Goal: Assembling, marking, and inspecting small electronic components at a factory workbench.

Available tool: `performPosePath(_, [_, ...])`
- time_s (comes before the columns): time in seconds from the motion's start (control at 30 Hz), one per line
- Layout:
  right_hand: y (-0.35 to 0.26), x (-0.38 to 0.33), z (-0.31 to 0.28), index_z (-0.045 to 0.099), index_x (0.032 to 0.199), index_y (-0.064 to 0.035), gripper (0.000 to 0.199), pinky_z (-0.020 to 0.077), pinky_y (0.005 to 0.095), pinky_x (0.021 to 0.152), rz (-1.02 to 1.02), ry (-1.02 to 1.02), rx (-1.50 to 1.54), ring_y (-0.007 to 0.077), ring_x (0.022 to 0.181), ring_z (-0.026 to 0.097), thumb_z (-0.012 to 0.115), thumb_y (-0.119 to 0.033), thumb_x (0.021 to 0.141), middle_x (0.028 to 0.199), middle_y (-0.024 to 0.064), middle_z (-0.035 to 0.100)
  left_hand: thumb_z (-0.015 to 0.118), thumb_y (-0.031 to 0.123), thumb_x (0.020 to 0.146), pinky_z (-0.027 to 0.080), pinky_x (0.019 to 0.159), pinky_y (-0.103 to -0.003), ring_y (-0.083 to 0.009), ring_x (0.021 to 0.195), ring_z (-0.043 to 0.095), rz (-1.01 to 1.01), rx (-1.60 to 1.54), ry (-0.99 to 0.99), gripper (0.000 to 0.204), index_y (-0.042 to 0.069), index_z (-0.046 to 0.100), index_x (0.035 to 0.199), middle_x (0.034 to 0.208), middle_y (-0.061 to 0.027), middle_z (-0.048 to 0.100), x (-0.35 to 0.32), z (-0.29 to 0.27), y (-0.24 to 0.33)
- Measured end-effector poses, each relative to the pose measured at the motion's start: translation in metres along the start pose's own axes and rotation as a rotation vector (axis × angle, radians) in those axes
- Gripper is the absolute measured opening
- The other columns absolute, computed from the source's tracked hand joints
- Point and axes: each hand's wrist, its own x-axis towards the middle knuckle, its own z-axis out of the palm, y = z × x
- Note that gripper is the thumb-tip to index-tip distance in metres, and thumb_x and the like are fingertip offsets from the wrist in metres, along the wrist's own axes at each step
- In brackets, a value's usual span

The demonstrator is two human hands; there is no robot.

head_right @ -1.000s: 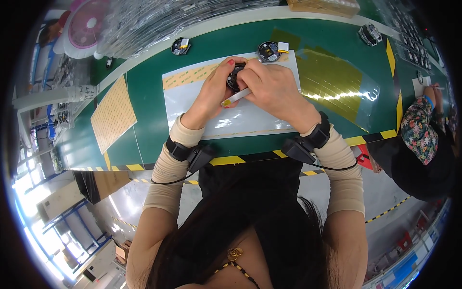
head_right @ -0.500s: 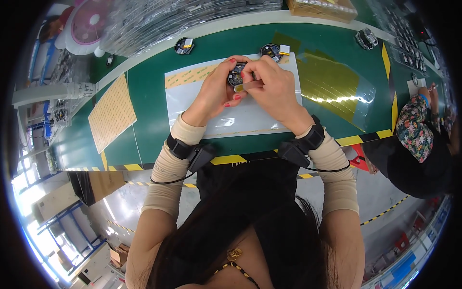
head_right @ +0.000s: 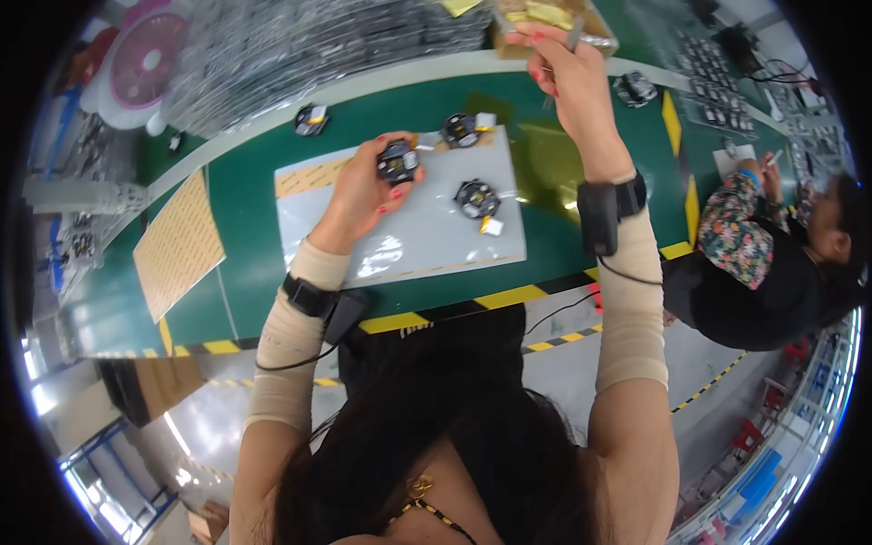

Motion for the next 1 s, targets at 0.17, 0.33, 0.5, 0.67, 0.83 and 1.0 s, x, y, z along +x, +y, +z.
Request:
performPosePath(0.17, [0.009,0.053,-0.024,0.06,0.095,-0.002,0.019,0.0243,0.0163,0.044,0.084,-0.035,-0.307,0.0024,0.05,0.037,0.057,-0.017,0.084,0.069,-0.001,0.059,0.022,0.024,0.092,0.028,0.038,-0.022,-0.0119,0.049,0.038,0.025,-0.016,-0.05,0.032,0.008,0.044,0.108,0.077,-0.0153,0.056,-0.003,-0.006,-0.003])
performPosePath(0.33, [0.019,0.083,-0.038,0.062,0.096,-0.0014,0.02,0.0266,0.0165,0.044,-0.014,-0.058,-0.531,0.0024,0.051,0.04,0.058,-0.016,0.083,0.076,0.0031,0.064,0.023,0.025,0.093,0.028,0.037,-0.022,-0.0119,0.049,0.039,0.032,-0.036,-0.063,0.032,0.007,0.044,0.108,0.077,-0.0149,0.056,-0.003,-0.004,-0.005])
performPosePath(0.5, [0.019,0.091,-0.034,0.063,0.094,-0.0002,0.02,0.0339,0.0183,0.045,0.04,-0.092,-0.461,0.0051,0.055,0.049,0.058,-0.016,0.083,0.076,0.0042,0.065,0.023,0.025,0.093,0.028,0.037,-0.022,-0.0122,0.049,0.039,0.022,-0.045,-0.098,0.031,0.007,0.044,0.108,0.077,-0.0148,0.056,-0.003,-0.007,-0.005])
performPosePath(0.67, [0.008,0.109,-0.044,0.064,0.091,0.0013,0.023,0.0417,0.024,0.049,0.049,-0.104,-0.932,0.0118,0.058,0.057,0.059,-0.02,0.082,0.07,0.0075,0.065,0.024,0.026,0.093,0.028,0.037,-0.022,-0.0125,0.049,0.039,0.036,-0.037,-0.134,0.031,0.009,0.044,0.109,0.078,-0.0147,0.056,0.001,-0.007,-0.005])
performPosePath(0.83, [0.025,0.123,-0.05,0.066,0.08,-0.0003,0.021,0.0452,0.0318,0.056,-0.246,-0.013,-1.189,0.0193,0.055,0.058,0.061,-0.021,0.077,0.062,0.0126,0.06,0.025,0.026,0.093,0.028,0.036,-0.022,-0.0122,0.048,0.038,0.003,-0.034,-0.067,0.031,0.009,0.044,0.11,0.077,-0.0142,0.056,0.0,-0.004,0.002])
performPosePath(1.0, [0.033,0.127,-0.082,0.064,0.072,-0.0014,0.019,0.0452,0.0382,0.055,-0.581,-0.153,-1.314,0.0324,0.059,0.055,0.064,-0.019,0.066,0.065,0.0196,0.058,0.038,0.036,0.09,0.028,0.034,-0.022,-0.012,0.043,0.042,-0.017,0.035,-0.009,0.031,0.011,0.047,0.107,0.072,-0.0128,0.056,0.011,0.007,-0.006])
